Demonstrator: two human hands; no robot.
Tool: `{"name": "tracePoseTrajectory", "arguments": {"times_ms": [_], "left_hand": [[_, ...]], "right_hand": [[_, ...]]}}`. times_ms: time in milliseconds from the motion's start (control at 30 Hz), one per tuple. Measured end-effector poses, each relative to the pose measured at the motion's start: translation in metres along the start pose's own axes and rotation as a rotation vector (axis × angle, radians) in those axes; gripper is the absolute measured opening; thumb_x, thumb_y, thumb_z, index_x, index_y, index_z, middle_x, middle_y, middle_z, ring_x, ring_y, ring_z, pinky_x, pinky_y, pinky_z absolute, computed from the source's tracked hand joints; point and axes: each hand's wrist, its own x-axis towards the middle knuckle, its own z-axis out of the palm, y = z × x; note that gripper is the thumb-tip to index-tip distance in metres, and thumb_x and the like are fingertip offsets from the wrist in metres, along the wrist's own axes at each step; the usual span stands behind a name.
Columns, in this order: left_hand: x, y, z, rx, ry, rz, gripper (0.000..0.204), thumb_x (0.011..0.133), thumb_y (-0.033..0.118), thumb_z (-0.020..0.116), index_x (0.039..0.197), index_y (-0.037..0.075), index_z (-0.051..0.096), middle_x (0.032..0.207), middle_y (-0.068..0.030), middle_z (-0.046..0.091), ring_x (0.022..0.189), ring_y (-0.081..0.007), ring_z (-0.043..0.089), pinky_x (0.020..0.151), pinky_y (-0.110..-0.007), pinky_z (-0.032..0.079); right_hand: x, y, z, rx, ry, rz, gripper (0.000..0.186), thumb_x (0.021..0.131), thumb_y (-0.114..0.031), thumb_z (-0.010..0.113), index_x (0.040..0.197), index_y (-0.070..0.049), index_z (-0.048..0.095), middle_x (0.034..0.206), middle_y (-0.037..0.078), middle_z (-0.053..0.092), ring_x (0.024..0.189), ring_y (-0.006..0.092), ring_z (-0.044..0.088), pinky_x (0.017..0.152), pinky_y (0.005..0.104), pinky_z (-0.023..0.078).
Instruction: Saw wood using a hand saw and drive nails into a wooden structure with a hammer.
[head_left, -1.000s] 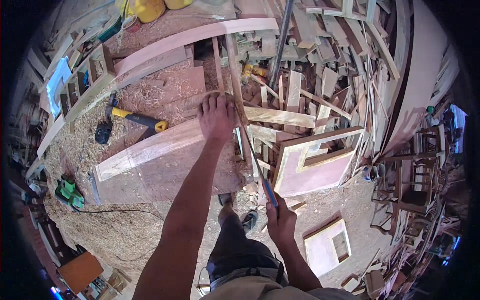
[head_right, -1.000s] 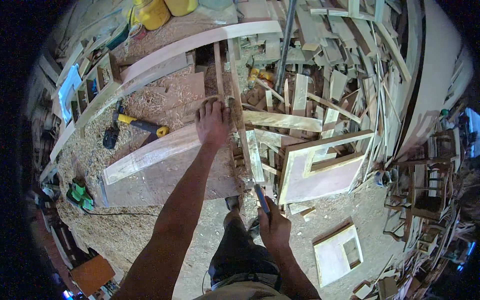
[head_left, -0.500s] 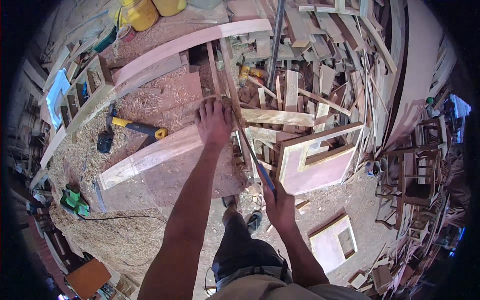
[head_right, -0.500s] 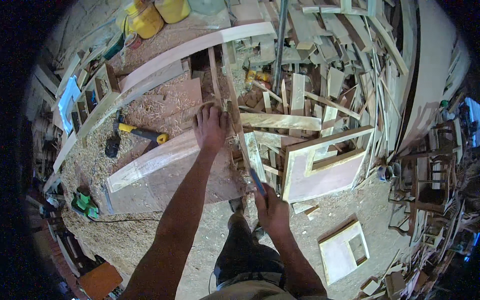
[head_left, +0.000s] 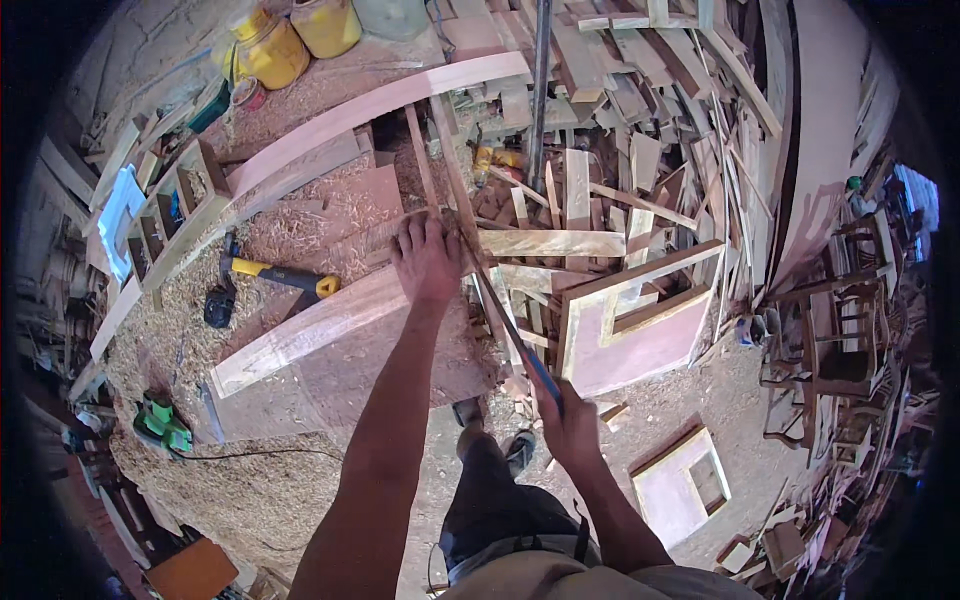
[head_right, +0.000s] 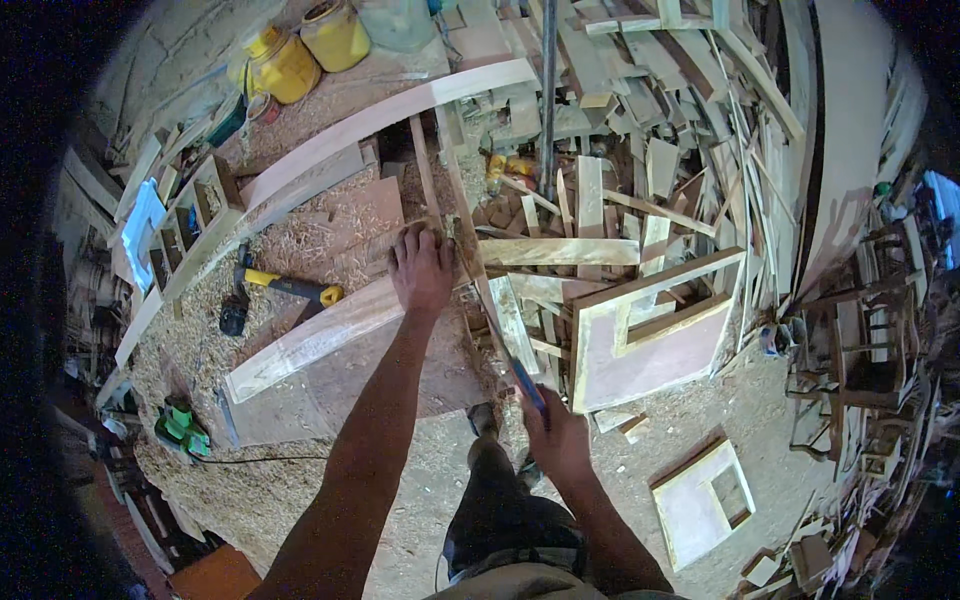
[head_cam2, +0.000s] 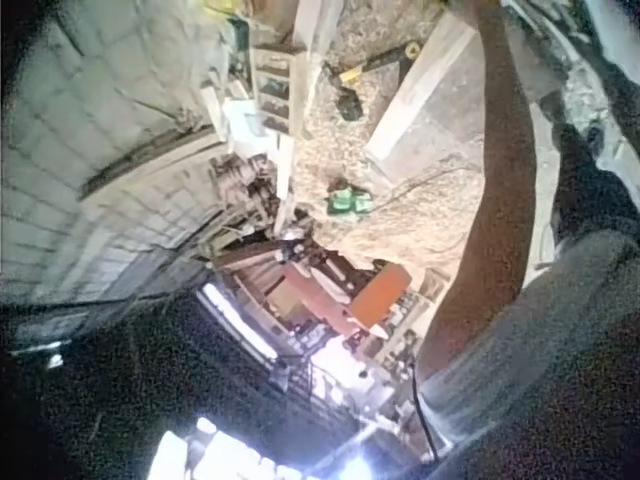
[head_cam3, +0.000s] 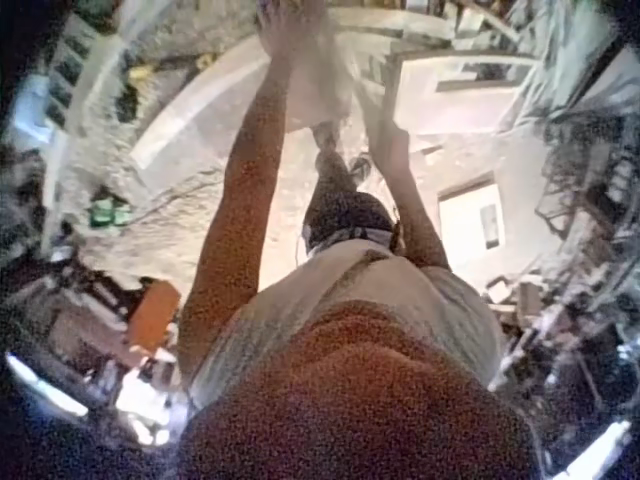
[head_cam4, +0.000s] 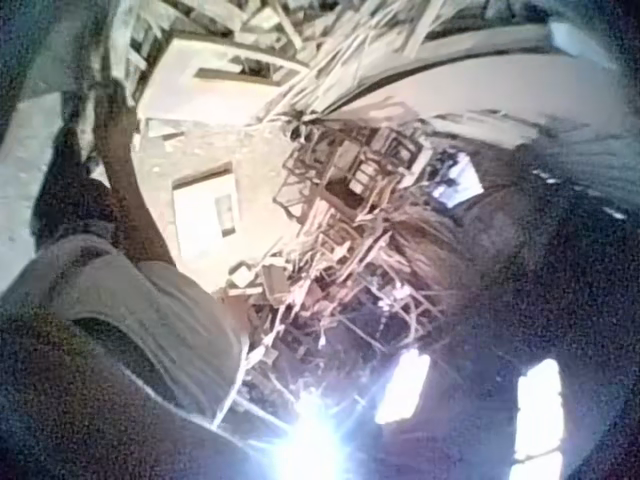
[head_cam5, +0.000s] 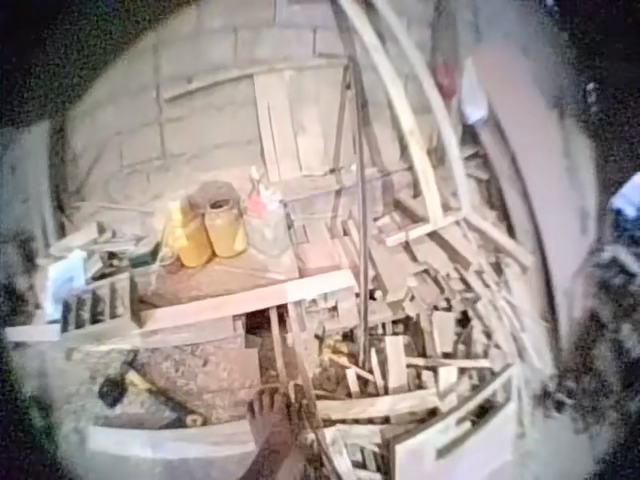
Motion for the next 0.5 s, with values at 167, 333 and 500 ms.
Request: {"name": "tracePoseTrajectory", "arguments": {"times_ms": [167, 333, 500], "left_hand": [[0.002, -0.004, 0.007, 0.065, -0.016, 0.012, 0.045, 0.106, 0.04, 0.061, 0.14, 0.011, 0.063, 0.158, -0.0136, 0.056, 0.155, -0.0379, 0.042, 0.13, -0.061, 0.027], [0.004, -0.006, 0.007, 0.066, 0.071, 0.043, 0.043, 0.106, 0.043, 0.061, 0.134, 0.01, 0.065, 0.155, -0.013, 0.058, 0.152, -0.0381, 0.045, 0.128, -0.06, 0.03], [0.002, -0.003, 0.008, 0.068, 0.076, 0.058, 0.041, 0.106, 0.044, 0.063, 0.128, 0.01, 0.066, 0.152, -0.0118, 0.061, 0.149, -0.0367, 0.048, 0.125, -0.06, 0.033]], "right_hand": [[0.035, 0.008, 0.03, 0.042, 0.091, -0.152, 0.034, 0.109, -0.032, 0.069, 0.117, 0.001, 0.069, 0.075, 0.026, 0.071, 0.067, 0.0485, 0.072, 0.059, 0.0561, 0.056], [0.045, 0.026, 0.054, 0.079, 0.038, -0.068, 0.034, 0.112, -0.032, 0.065, 0.12, 0.0, 0.07, 0.075, 0.027, 0.068, 0.072, 0.05, 0.072, 0.06, 0.0538, 0.053], [-0.028, 0.015, -0.01, 0.046, -0.01, 0.02, 0.035, 0.111, -0.034, 0.065, 0.119, -0.001, 0.072, 0.076, 0.025, 0.07, 0.074, 0.0472, 0.075, 0.064, 0.052, 0.056]]}}
